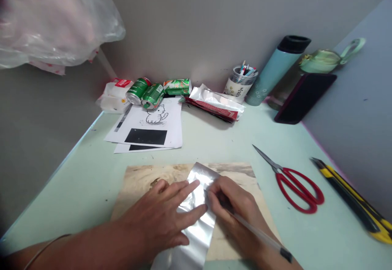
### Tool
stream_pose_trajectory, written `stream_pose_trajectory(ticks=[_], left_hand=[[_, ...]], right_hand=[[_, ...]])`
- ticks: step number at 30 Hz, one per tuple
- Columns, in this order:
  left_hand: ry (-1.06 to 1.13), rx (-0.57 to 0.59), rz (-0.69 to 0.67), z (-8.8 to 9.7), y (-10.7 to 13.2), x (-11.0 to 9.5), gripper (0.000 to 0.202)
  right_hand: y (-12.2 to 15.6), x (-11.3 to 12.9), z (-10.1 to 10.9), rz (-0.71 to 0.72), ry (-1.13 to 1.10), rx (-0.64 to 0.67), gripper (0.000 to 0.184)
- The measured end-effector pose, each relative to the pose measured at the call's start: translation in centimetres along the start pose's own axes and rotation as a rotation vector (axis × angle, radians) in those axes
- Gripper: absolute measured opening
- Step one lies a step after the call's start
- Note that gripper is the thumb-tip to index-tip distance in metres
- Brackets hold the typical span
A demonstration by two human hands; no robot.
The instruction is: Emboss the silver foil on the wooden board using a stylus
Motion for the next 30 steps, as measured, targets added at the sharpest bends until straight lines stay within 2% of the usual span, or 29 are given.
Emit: stream_pose_trajectory(ticks=[8,15,19,30], left_hand=[[0.002,-0.020,-0.003,0.0,0.0,0.0,0.057],[-0.003,-0.044,-0.016,0.1,0.0,-0.1,0.058],[-0.007,-0.044,-0.008,0.1,0.0,0.0,0.058],[0.015,-0.018,0.014,-0.1,0.0,0.1,0.056]], right_hand=[[-0.3,0.6,0.3,0.046,0.002,-0.007,0.022],[-0.2,-0.8,0.5,-0.068,-0.045,-0.041,0.023],[-0.1,-0.9,0.3,-0.069,-0.029,-0.035,0.025],[-0.1,1.2,0.4,0.103,0.084,-0.017,0.022]])
Point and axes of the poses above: each hand's wrist, its own y-axis away from the middle knuckle, its own z-axis out of the back of the hand, x = y × z, the point moved 10 cm from there along -y, towards the middle knuckle, and after that the axes turned 12 degrees about -x, right-handed, at the moved point
